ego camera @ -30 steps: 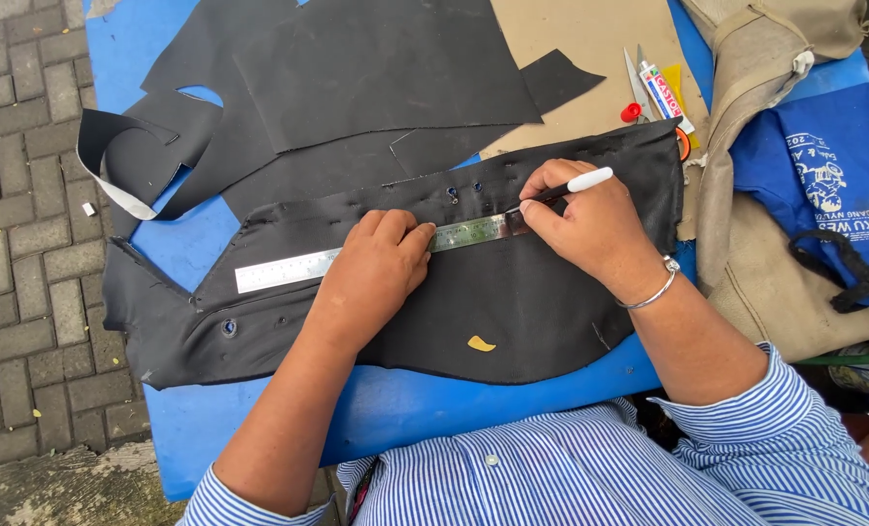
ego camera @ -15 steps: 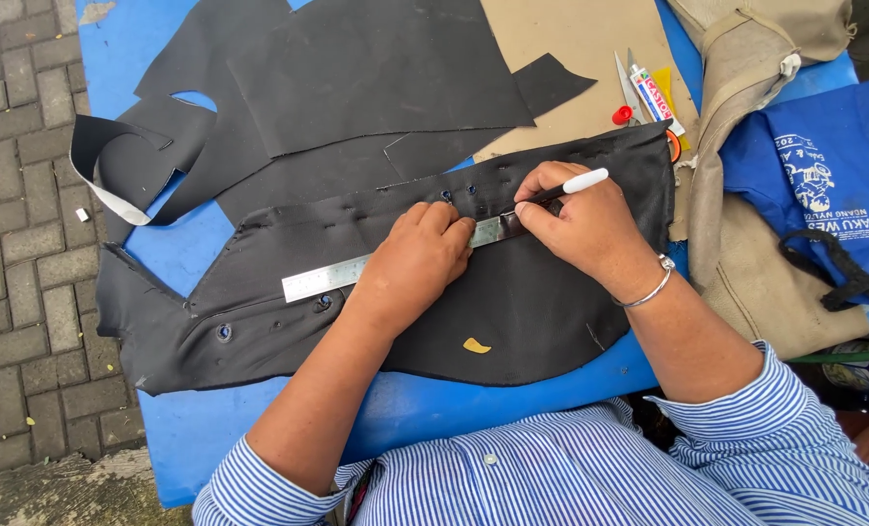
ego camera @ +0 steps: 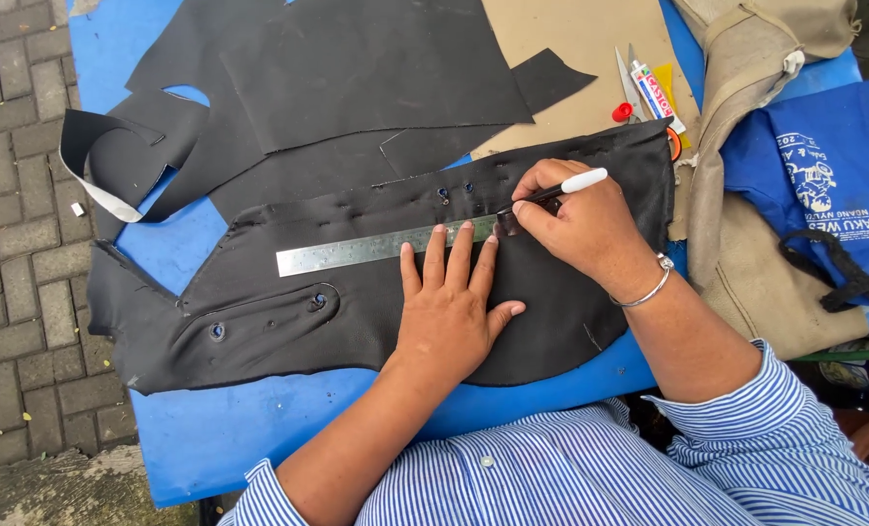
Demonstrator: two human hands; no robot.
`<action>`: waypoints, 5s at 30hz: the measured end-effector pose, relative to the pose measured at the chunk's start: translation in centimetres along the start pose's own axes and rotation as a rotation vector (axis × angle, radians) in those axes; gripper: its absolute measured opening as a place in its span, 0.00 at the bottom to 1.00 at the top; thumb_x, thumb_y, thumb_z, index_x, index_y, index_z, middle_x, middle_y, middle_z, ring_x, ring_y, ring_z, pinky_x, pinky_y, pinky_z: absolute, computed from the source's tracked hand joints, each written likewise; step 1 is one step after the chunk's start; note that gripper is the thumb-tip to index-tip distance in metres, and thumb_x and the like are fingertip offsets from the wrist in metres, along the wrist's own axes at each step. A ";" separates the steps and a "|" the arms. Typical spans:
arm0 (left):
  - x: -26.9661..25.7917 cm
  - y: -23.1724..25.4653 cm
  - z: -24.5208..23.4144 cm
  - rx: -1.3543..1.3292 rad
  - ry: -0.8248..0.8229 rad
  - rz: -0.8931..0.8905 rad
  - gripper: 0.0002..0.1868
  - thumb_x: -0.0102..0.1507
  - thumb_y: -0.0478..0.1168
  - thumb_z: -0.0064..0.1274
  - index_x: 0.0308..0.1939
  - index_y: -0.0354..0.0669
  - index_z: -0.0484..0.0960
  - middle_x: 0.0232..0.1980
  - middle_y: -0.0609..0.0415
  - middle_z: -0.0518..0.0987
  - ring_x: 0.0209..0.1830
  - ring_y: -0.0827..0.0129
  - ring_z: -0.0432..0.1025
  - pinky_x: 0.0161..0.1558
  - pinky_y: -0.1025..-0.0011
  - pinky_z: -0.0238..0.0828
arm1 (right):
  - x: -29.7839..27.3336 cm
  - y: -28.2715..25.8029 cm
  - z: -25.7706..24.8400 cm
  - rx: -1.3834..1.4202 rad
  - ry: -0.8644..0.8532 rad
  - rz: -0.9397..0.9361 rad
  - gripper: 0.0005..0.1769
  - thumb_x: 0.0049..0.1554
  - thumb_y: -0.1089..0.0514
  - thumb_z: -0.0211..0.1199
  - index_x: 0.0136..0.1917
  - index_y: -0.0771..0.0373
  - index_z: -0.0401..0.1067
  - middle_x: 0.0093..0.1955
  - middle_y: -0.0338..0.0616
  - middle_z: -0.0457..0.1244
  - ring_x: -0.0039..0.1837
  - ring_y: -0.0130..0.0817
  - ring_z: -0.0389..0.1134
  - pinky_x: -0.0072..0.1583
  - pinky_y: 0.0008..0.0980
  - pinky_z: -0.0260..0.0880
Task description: Using a ruler and a white marker to draw layout lines on a piece of black leather.
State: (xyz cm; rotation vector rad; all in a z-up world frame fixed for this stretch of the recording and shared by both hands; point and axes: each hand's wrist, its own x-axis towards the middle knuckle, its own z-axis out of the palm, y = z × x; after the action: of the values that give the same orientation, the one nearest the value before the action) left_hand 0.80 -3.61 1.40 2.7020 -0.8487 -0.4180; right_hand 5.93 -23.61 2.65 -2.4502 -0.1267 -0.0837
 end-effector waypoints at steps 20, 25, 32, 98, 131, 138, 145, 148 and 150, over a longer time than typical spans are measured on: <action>0.4 0.3 0.0 0.027 -0.063 -0.024 0.44 0.69 0.68 0.32 0.80 0.44 0.51 0.79 0.36 0.47 0.79 0.35 0.35 0.69 0.28 0.20 | -1.5 4.3 -3.8 -0.002 0.092 0.109 0.03 0.54 0.58 0.66 0.43 0.58 0.77 0.40 0.49 0.69 0.49 0.50 0.71 0.52 0.44 0.69; 0.4 0.7 -0.1 0.016 -0.075 -0.027 0.45 0.69 0.69 0.33 0.80 0.43 0.50 0.79 0.34 0.46 0.79 0.33 0.35 0.69 0.27 0.20 | -1.7 4.4 -3.9 0.022 0.095 0.109 0.03 0.54 0.59 0.65 0.43 0.59 0.77 0.39 0.50 0.69 0.48 0.50 0.71 0.51 0.44 0.69; 0.9 1.9 0.0 -0.017 -0.077 -0.001 0.45 0.68 0.69 0.33 0.79 0.42 0.51 0.79 0.32 0.46 0.79 0.30 0.34 0.68 0.25 0.20 | -1.5 4.5 -3.7 -0.030 0.114 0.049 0.02 0.54 0.58 0.67 0.42 0.58 0.77 0.37 0.48 0.68 0.46 0.50 0.71 0.49 0.42 0.69; -6.9 -9.4 -3.1 -0.009 0.059 -0.380 0.46 0.67 0.71 0.35 0.80 0.46 0.52 0.79 0.36 0.47 0.80 0.35 0.36 0.71 0.31 0.24 | 6.0 -12.6 11.3 0.597 -0.121 -0.193 0.10 0.58 0.57 0.64 0.53 0.56 0.79 0.42 0.41 0.71 0.50 0.32 0.71 0.55 0.35 0.71; -6.2 -10.3 0.1 -0.041 0.278 -0.367 0.48 0.66 0.72 0.37 0.77 0.42 0.55 0.77 0.34 0.48 0.81 0.33 0.32 0.73 0.33 0.19 | 8.1 -15.3 16.7 0.554 -0.303 -0.036 0.12 0.52 0.52 0.66 0.50 0.47 0.81 0.45 0.39 0.71 0.50 0.32 0.71 0.51 0.32 0.72; -6.2 -10.4 -0.2 -0.043 0.251 -0.371 0.48 0.66 0.72 0.38 0.77 0.42 0.53 0.78 0.35 0.46 0.81 0.33 0.31 0.73 0.33 0.19 | 7.7 -14.5 15.5 0.488 -0.295 -0.054 0.11 0.51 0.52 0.66 0.49 0.47 0.81 0.43 0.38 0.72 0.49 0.33 0.72 0.51 0.33 0.72; -6.2 -10.6 0.7 -0.005 0.295 -0.352 0.46 0.66 0.71 0.40 0.76 0.41 0.56 0.78 0.36 0.49 0.80 0.34 0.34 0.73 0.34 0.21 | 7.3 -11.9 13.2 0.455 -0.246 -0.133 0.11 0.51 0.53 0.66 0.49 0.50 0.80 0.43 0.42 0.71 0.49 0.37 0.73 0.51 0.35 0.73; -6.2 -10.6 1.0 0.004 0.303 -0.356 0.47 0.66 0.71 0.40 0.76 0.42 0.56 0.77 0.35 0.49 0.80 0.33 0.34 0.72 0.33 0.21 | 7.0 -10.9 12.2 0.431 -0.233 -0.156 0.10 0.52 0.54 0.66 0.49 0.52 0.80 0.43 0.44 0.71 0.50 0.38 0.73 0.52 0.36 0.73; -6.3 -10.6 0.9 0.016 0.330 -0.355 0.46 0.66 0.71 0.41 0.76 0.42 0.57 0.77 0.36 0.50 0.80 0.34 0.36 0.73 0.34 0.22 | 6.9 -9.9 11.6 0.420 -0.233 -0.164 0.10 0.53 0.54 0.67 0.49 0.51 0.80 0.45 0.42 0.71 0.52 0.37 0.73 0.53 0.36 0.72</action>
State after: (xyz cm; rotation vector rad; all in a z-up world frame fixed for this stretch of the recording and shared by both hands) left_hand 0.92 8.26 -1.90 2.8259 -0.2846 -0.0277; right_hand 12.03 -8.15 0.52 -2.0187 -0.4063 0.1447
